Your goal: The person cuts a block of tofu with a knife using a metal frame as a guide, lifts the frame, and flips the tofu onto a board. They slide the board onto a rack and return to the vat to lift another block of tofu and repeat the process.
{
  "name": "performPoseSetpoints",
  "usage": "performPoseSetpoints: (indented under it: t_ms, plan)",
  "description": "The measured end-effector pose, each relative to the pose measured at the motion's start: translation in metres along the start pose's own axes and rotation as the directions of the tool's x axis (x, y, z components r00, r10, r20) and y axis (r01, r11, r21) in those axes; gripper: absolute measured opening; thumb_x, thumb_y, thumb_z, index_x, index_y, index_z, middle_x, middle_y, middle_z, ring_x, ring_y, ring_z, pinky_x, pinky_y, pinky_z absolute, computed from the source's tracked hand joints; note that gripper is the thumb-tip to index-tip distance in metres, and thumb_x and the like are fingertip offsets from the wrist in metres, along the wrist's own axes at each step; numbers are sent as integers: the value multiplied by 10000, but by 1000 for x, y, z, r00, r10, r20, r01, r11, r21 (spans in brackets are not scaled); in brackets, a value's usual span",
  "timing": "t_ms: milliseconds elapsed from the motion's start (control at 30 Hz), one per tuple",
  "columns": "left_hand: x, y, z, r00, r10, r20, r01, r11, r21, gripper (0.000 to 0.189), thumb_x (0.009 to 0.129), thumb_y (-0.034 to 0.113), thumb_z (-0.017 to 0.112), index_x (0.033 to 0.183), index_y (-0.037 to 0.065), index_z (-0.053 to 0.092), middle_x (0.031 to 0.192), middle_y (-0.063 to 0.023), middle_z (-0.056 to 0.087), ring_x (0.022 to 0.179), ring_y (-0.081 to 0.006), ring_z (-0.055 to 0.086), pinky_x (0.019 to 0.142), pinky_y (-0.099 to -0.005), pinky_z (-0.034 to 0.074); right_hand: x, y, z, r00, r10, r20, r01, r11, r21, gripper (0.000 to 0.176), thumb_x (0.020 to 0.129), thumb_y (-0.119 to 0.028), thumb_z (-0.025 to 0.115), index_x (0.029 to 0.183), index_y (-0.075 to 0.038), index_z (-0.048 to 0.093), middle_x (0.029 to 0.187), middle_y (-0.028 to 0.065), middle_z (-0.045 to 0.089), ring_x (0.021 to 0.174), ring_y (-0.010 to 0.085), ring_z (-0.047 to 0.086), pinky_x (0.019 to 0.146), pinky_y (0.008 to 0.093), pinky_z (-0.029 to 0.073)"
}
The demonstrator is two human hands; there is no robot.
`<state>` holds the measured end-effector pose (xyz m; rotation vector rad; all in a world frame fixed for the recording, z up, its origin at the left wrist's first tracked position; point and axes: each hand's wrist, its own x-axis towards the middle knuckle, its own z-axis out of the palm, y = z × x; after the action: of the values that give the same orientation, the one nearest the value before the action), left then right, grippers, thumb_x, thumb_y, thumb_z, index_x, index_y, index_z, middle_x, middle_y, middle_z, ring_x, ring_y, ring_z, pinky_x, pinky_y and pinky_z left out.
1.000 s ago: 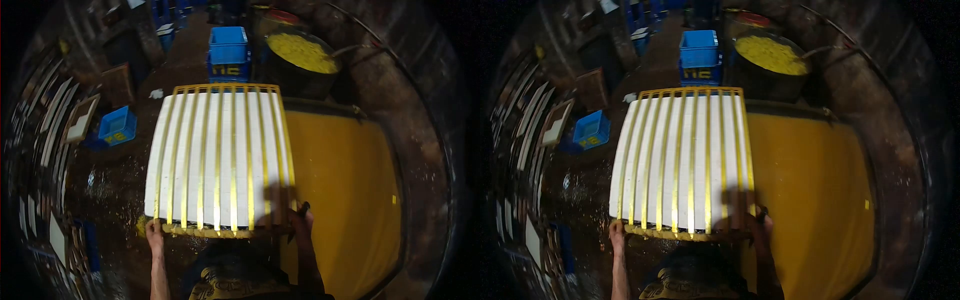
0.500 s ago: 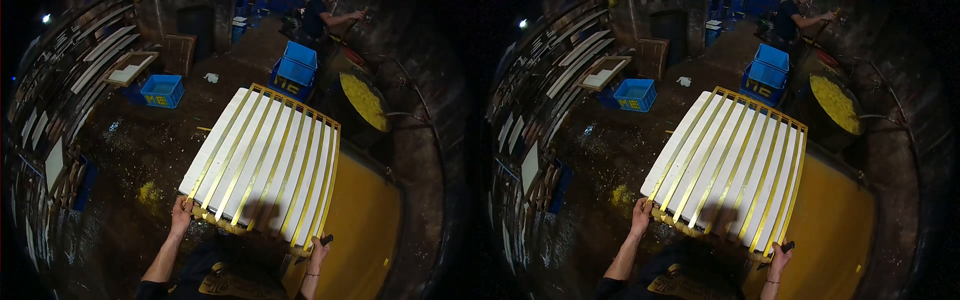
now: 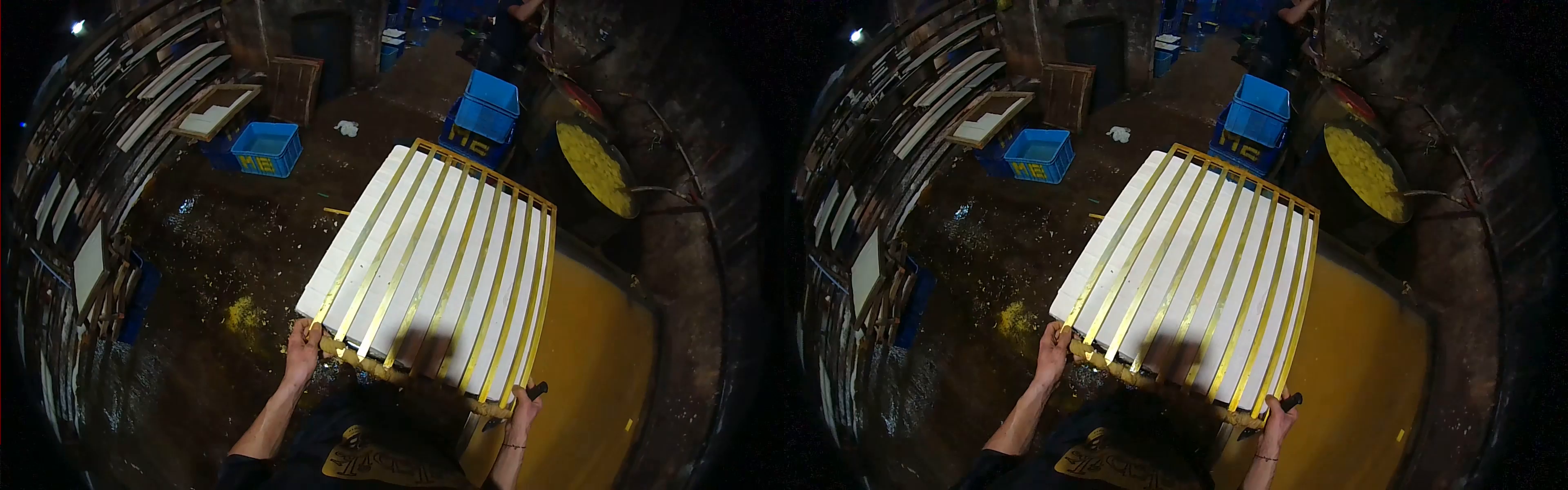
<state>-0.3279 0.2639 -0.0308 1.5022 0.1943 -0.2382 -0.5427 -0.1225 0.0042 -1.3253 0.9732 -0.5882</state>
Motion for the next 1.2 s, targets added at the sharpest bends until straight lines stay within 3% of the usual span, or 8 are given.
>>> performPoseSetpoints:
  t_ms: [467,533,633,733,867,1000,1133,1200]
  plan:
    - [6,-16,-5,998,47,-47,-42,995,93,182,991,186,545,1073,24,535,854,-35,621,756,-103,580,672,-244,481,3,16,-9,996,-47,-70,42,996,-81,355,852,-97,629,1168,66,623,1028,97,670,906,182,606,832,300,475]
    - [4,-10,-15,999,-26,-23,27,997,66,197,975,179,571,1082,14,581,891,-34,637,811,-94,568,739,-250,462,22,33,-49,961,-238,-138,134,842,-523,285,930,-217,623,1045,44,640,897,65,656,790,149,585,720,304,481]
    - [9,3,-42,961,201,-189,-153,959,238,174,954,158,601,1063,22,593,933,-23,610,857,-94,536,775,-256,451,0,-61,-67,880,-403,-252,285,872,-398,358,977,-357,559,987,-10,647,805,55,640,631,126,569,576,296,466]
    - [14,59,-41,907,213,-364,-127,961,245,163,944,132,610,1049,11,575,954,-34,594,911,-114,523,844,-265,437,-48,-144,-41,787,-429,-444,330,900,-286,599,987,-496,438,1135,53,627,946,100,643,852,175,588,786,347,470]
    - [-8,88,36,938,334,90,-346,917,198,187,926,34,558,1110,0,564,977,-46,595,876,-113,538,807,-269,451,-78,-128,-31,970,-142,-197,135,990,-51,522,994,-460,468,1077,31,625,955,86,652,832,148,600,750,301,488]
    - [-60,85,102,667,194,719,-468,861,201,387,856,66,698,1215,26,557,1148,-123,637,1035,-195,614,848,-302,483,-116,-67,39,990,96,100,-100,994,36,446,1011,-365,472,1027,44,650,950,142,681,806,221,648,737,338,529]
    - [-61,60,116,433,-147,889,-251,928,276,267,888,117,690,1126,22,616,1050,-121,679,1001,-180,635,834,-305,495,-138,-74,66,934,172,313,-271,913,305,324,998,-221,504,1088,61,637,965,170,680,866,288,681,766,361,552]
    - [-52,64,125,321,-372,871,-25,916,400,223,892,138,686,1059,2,629,953,-94,690,966,-156,639,819,-293,500,-137,-77,57,914,47,403,-77,995,59,213,965,-78,544,1146,10,616,926,117,701,822,209,684,698,319,559]
